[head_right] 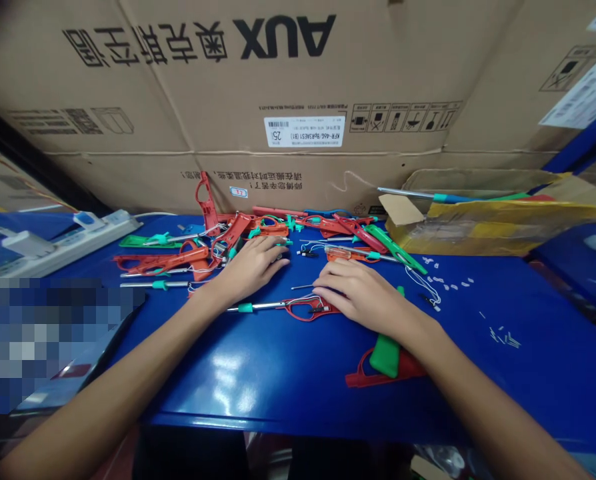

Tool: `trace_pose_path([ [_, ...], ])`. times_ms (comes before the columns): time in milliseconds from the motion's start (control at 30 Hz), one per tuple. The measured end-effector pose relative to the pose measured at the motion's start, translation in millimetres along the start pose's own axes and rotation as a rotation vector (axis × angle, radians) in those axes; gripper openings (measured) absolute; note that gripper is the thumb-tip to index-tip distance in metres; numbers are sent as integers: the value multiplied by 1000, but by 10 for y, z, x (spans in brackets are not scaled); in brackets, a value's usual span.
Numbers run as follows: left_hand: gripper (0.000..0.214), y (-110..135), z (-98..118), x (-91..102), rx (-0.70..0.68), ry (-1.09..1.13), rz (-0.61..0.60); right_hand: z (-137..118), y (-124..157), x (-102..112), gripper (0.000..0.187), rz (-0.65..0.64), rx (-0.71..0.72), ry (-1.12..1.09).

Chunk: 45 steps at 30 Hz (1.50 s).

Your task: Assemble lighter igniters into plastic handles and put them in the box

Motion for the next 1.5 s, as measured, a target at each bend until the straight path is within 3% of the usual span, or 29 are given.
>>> trace_pose_path([
  [167, 25, -25, -1, -2, 18, 61, 51, -9, -11, 26, 27, 23, -3, -9],
  [333, 23, -36, 11, -15, 5, 9, 21, -44, -31, -3, 26, 7, -13, -20],
  [467, 20, -9, 57, 146, -21, 55, 139, -41, -26, 2, 27, -4, -25, -55],
  [600, 22, 94, 150, 298, -78, 292, 208, 50, 47, 13, 26, -79, -88, -140],
  [700, 18, 214, 225, 335, -109, 505, 127, 118, 111, 7, 28, -159, -135, -181],
  [833, 12, 338, 307, 289, -77, 719, -123, 131, 133, -14, 30, -219, -154, -208],
  [967, 10, 373, 381, 253, -122, 660, -211, 113, 118, -49, 26, -236, -138, -179],
  [1267, 10, 358, 403, 187, -252, 437, -163, 112, 125, -64, 25, -234, -160, -196],
  [1500, 13, 374, 403, 152, -242, 304, -109, 111, 87, -80, 22, -232, -161, -221],
])
Point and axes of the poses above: each hand's wrist, its own y-axis away from the middle knuckle, its own x-axis out of the back of the hand, z = x × y, the point moved 5 cm from there along -y, towards the middle knuckle, and after that the axes turned 10 degrees about x, right-handed, at the moved point
